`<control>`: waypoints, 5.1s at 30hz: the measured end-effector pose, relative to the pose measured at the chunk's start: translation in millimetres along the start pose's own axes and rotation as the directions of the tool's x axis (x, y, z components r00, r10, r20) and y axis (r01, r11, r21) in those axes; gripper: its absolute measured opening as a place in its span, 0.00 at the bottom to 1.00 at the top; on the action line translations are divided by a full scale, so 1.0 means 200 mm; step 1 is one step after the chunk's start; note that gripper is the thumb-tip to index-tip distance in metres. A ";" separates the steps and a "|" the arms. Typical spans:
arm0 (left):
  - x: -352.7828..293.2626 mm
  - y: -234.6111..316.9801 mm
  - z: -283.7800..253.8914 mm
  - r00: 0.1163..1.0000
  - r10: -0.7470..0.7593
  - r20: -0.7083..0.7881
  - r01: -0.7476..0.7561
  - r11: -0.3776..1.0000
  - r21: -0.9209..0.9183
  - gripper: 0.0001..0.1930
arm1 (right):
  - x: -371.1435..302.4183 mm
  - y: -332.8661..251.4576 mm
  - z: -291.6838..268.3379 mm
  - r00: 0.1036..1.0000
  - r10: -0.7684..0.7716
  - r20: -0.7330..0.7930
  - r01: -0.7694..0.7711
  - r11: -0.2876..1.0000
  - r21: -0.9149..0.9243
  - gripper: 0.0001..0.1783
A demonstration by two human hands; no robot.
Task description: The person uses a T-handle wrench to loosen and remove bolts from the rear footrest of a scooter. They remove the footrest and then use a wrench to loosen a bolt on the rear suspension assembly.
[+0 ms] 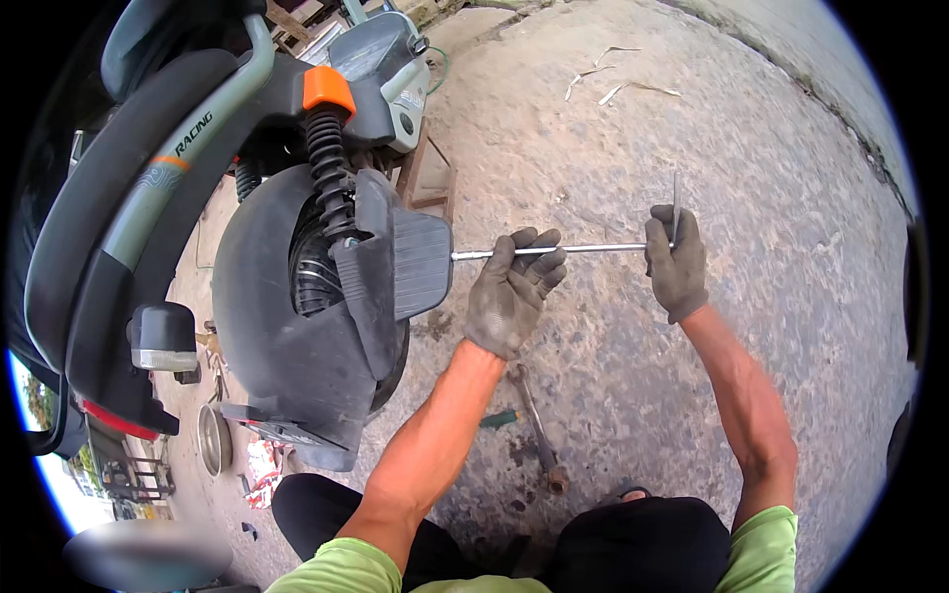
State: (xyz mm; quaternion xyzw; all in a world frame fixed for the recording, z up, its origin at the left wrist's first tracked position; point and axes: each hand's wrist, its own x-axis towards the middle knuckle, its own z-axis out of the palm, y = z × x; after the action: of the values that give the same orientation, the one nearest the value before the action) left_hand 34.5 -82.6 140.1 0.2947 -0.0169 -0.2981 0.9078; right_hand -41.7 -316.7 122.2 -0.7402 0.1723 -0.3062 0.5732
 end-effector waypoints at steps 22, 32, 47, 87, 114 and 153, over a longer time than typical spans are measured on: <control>0.01 0.03 -0.04 1.000 0.013 0.001 -0.013 0.999 0.037 0.20 | 0.17 -0.08 -0.27 0.607 -0.422 0.673 0.734 0.622 -0.272 0.15; -0.01 0.04 -0.01 0.998 0.043 -0.054 -0.036 0.993 0.111 0.20 | 0.13 -0.21 -0.28 0.462 0.737 0.494 -0.861 0.506 0.052 0.28; 0.00 0.02 -0.04 1.000 0.009 -0.003 -0.009 0.992 0.122 0.21 | -0.06 0.05 0.01 0.999 0.039 -0.009 -0.038 0.998 0.048 0.24; -0.02 0.08 -0.01 1.000 0.006 -0.025 -0.004 0.997 0.073 0.20 | 0.14 -0.17 -0.32 0.640 0.361 0.678 -0.438 0.897 -0.064 0.23; -0.01 0.09 -0.06 0.998 0.054 -0.043 -0.049 0.993 0.107 0.19 | 0.08 -0.21 -0.30 0.436 0.629 0.644 -0.816 0.578 -0.012 0.26; -0.02 0.10 -0.03 0.994 0.038 -0.099 -0.026 0.993 0.117 0.18 | 0.10 -0.03 -0.38 0.537 0.684 0.494 -0.774 0.632 -0.033 0.26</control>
State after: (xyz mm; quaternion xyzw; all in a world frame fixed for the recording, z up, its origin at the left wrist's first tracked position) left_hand 43.5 -65.1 146.8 0.3613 0.0071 -0.2667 0.8934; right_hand -77.0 -384.2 145.4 -0.5913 0.2944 0.1325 0.7390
